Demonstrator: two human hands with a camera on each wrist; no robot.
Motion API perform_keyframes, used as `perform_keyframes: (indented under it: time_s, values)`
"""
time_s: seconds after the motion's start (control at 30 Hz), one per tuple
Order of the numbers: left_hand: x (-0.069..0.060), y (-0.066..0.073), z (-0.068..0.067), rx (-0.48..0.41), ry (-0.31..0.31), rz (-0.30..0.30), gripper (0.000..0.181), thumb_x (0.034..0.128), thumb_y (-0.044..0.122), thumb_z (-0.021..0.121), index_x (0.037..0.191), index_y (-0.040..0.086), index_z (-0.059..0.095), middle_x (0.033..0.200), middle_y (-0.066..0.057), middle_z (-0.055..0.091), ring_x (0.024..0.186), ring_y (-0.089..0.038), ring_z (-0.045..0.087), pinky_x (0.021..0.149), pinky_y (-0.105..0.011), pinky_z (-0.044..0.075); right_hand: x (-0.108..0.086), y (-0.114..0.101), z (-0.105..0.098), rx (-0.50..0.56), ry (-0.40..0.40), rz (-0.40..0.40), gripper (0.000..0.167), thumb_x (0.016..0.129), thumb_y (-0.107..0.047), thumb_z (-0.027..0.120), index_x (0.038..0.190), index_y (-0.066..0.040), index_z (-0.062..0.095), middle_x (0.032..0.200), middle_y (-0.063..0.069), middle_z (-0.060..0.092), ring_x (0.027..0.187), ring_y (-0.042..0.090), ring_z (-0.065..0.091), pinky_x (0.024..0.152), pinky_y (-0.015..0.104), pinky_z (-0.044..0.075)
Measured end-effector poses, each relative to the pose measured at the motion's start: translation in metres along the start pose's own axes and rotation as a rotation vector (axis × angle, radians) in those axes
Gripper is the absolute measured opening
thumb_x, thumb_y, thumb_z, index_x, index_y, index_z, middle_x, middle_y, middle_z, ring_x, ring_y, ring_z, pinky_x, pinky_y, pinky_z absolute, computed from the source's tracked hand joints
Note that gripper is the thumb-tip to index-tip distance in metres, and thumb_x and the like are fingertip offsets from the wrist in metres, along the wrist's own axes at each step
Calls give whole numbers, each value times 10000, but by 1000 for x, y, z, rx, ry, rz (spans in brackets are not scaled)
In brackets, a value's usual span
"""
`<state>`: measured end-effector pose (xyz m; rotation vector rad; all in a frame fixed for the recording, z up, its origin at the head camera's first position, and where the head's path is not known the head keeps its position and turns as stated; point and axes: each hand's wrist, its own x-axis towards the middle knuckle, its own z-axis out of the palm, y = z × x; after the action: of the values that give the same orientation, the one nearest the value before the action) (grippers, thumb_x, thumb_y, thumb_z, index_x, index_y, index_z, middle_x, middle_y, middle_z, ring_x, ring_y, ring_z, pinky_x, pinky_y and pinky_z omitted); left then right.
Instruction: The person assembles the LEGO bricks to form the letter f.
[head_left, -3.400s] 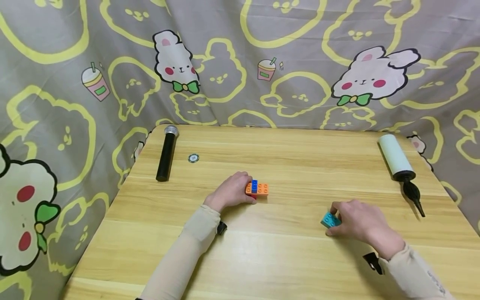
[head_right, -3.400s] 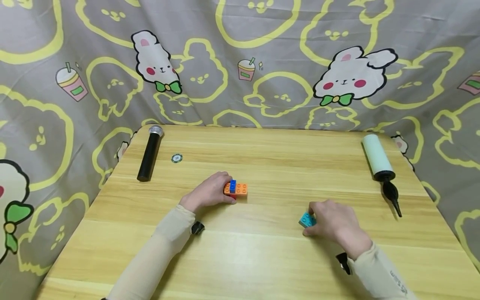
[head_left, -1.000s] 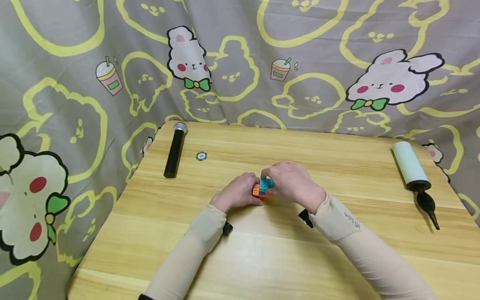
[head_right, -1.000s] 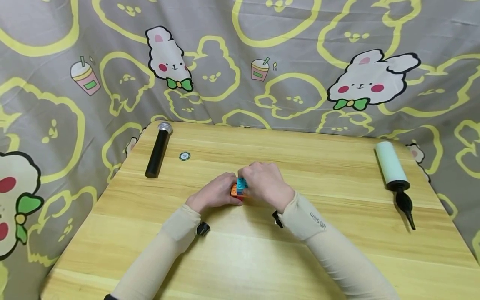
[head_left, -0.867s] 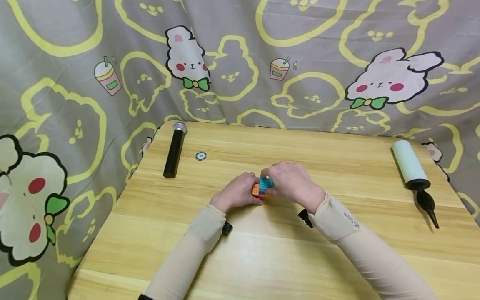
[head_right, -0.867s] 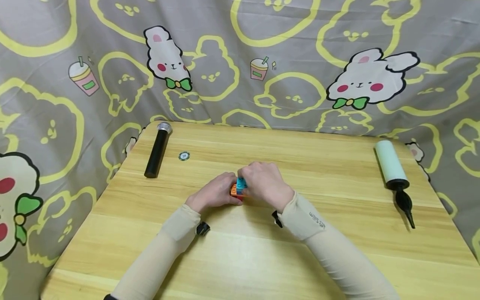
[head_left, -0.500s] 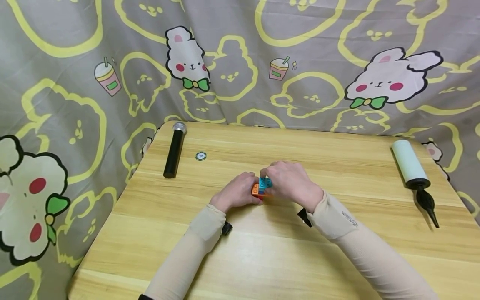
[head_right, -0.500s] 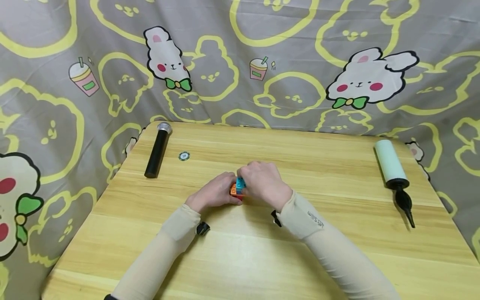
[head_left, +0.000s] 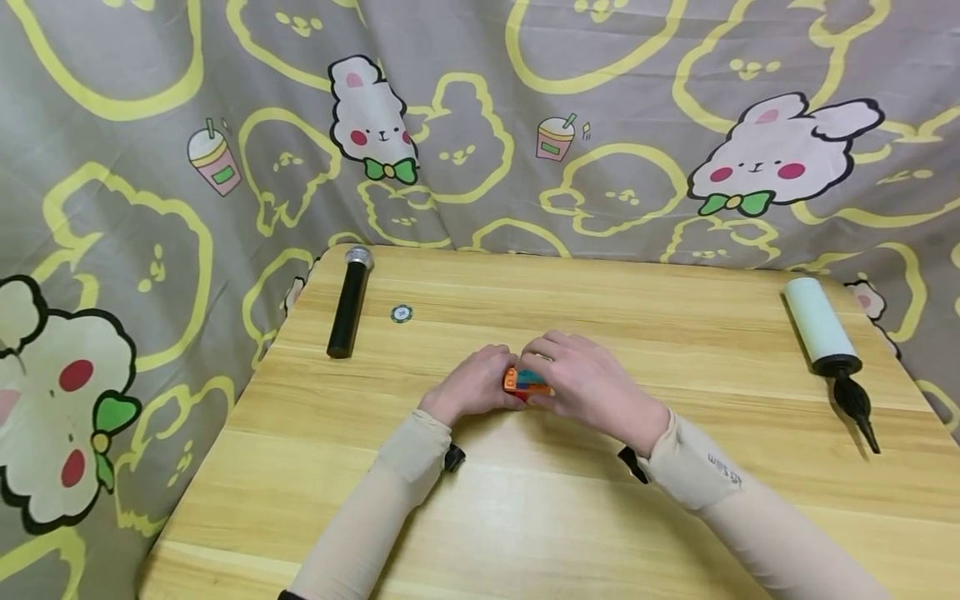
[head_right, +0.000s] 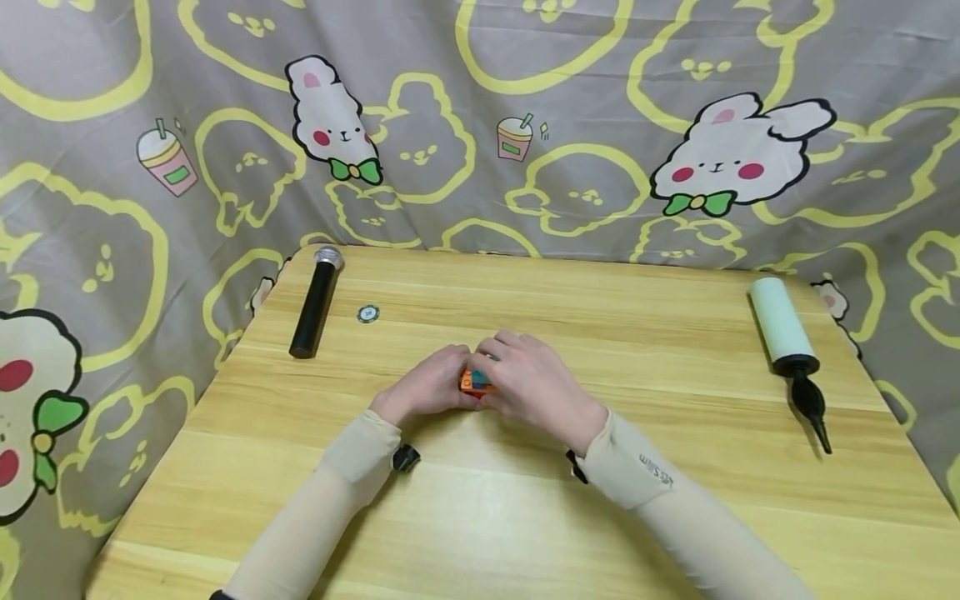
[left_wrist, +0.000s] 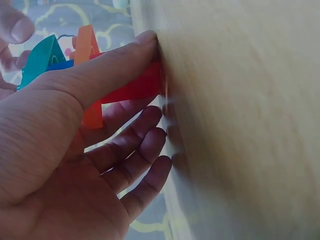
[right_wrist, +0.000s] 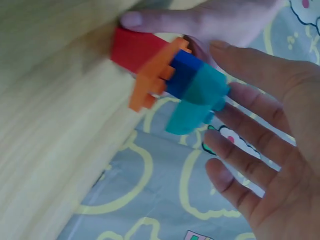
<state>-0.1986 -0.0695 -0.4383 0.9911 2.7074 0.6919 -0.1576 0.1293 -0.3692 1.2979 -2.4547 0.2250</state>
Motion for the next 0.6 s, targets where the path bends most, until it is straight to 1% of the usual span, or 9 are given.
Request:
perform_keyframes:
  time_s: [0.1, 0.17, 0.27, 0.33, 0.4, 0.5, 0.6]
  values:
    - [-1, 0, -1, -12, -9, -5, 402, 764, 337, 868, 1037, 123, 664, 910, 30, 540, 866, -157, 505, 766, -292, 435, -4, 0, 5, -7, 10, -6, 471, 708, -284, 902, 1081, -103, 679, 1096, 32, 644, 1031, 212, 579, 818, 354, 506]
    - [-1, 0, -2, -26, -26, -6, 414, 775, 344, 858, 1072, 127, 668, 921, 31, 545, 869, -153, 510, 779, -289, 438, -6, 1, 7, -2, 19, -8, 503, 702, -286, 907, 1107, -96, 678, 1115, 38, 638, 1046, 219, 576, 816, 366, 505]
    - [-1, 0, -6, -87, -63, -33, 473, 778, 348, 855, 1142, 120, 658, 937, 32, 557, 856, -139, 529, 778, -280, 450, -9, 2, 9, -8, 13, -10, 601, 701, -319, 903, 1199, -91, 654, 1173, 51, 620, 1096, 243, 556, 857, 417, 482]
    - [-2, 1, -9, -162, -85, -51, 482, 778, 344, 856, 1150, 114, 652, 940, 40, 585, 835, -127, 551, 764, -274, 462, -12, 3, 10, -13, -1, -1, 716, 688, -356, 905, 1278, -77, 612, 1234, 69, 596, 1149, 269, 531, 910, 468, 447]
    - [-3, 2, -13, -249, -99, -68, 450, 776, 354, 856, 1099, 115, 653, 918, 44, 615, 801, -120, 563, 734, -274, 468, -14, 4, 11, -19, -21, 15, 841, 681, -404, 902, 1364, -67, 546, 1308, 83, 557, 1204, 287, 495, 962, 507, 400]
    - [-2, 4, -15, -376, -134, -58, 346, 793, 377, 836, 986, 143, 672, 878, 58, 660, 761, -122, 563, 705, -280, 457, -15, 5, 12, -18, -43, 40, 1009, 654, -480, 898, 1451, -56, 446, 1386, 109, 495, 1255, 309, 451, 1007, 534, 351]
    - [-2, 7, -16, -465, -188, -42, 280, 814, 395, 814, 930, 173, 689, 866, 60, 671, 764, -137, 547, 706, -287, 427, -15, 5, 13, -17, -49, 54, 1083, 642, -530, 885, 1486, -62, 394, 1402, 127, 469, 1259, 316, 440, 1016, 533, 341]
